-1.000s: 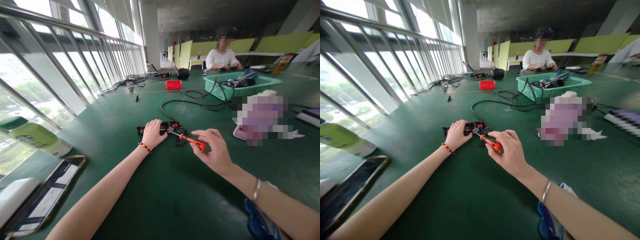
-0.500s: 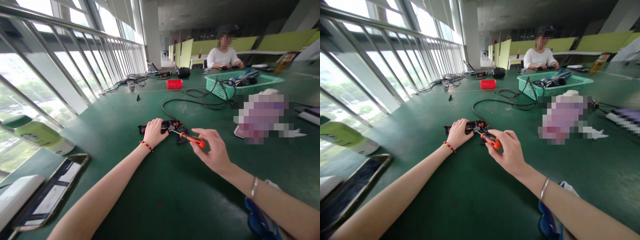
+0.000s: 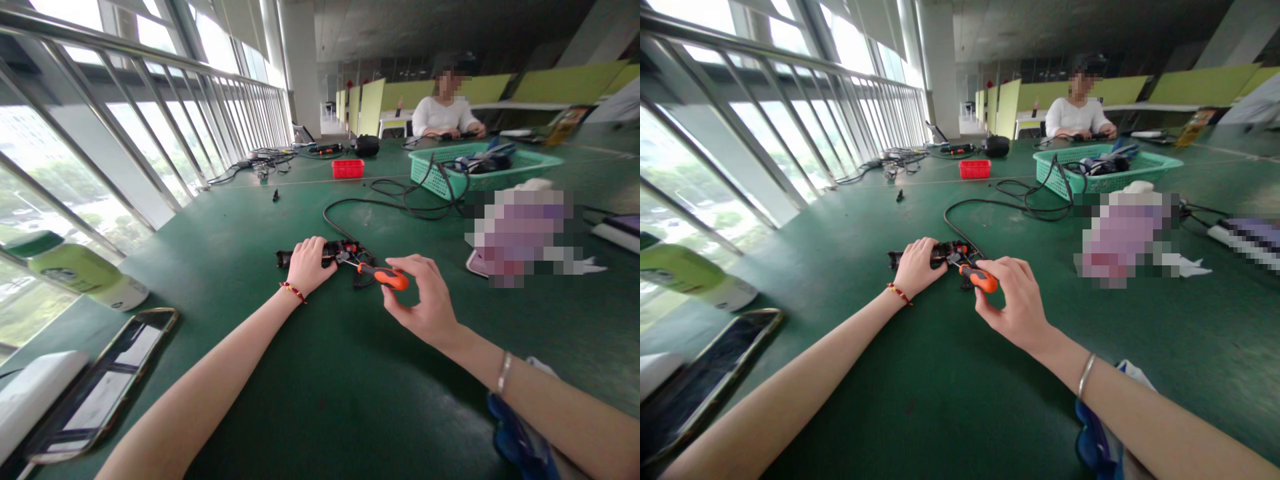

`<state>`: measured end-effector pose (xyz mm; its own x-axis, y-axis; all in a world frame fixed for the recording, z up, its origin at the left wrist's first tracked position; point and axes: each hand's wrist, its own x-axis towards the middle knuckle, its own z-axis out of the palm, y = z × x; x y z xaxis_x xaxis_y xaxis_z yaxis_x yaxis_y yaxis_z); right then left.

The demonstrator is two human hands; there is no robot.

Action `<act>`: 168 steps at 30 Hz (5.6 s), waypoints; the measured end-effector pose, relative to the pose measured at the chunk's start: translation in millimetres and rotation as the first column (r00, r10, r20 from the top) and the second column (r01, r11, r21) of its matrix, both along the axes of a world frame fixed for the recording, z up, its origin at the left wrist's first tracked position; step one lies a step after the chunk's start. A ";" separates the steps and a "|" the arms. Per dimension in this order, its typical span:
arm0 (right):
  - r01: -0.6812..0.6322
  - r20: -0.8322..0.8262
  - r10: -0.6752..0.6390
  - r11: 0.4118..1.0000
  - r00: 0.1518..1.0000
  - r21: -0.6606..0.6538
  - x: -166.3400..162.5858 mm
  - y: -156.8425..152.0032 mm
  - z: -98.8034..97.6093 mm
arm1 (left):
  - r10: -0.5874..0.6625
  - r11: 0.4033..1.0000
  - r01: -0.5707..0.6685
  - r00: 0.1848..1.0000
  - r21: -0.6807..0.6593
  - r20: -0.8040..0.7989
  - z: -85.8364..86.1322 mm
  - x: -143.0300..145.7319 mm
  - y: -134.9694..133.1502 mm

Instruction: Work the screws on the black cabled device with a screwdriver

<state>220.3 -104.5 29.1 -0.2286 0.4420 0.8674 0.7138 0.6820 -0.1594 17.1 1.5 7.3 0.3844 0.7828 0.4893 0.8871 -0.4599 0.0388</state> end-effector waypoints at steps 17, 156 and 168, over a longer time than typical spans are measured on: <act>-0.018 0.055 0.022 0.997 0.998 -0.078 -1.9 -0.4 1.0 | -0.007 1.000 0.007 1.000 0.010 -0.003 -1.2 0.0 0.3; 0.084 0.133 -0.068 0.990 0.989 -0.115 -4.0 -0.7 -1.5 | 0.021 0.999 -0.021 1.000 0.025 -0.013 -1.7 0.3 -0.3; 0.094 0.149 -0.059 0.966 0.987 -0.241 -3.6 -1.4 -1.2 | 0.029 0.999 -0.029 0.999 0.023 -0.025 -1.3 1.6 -0.9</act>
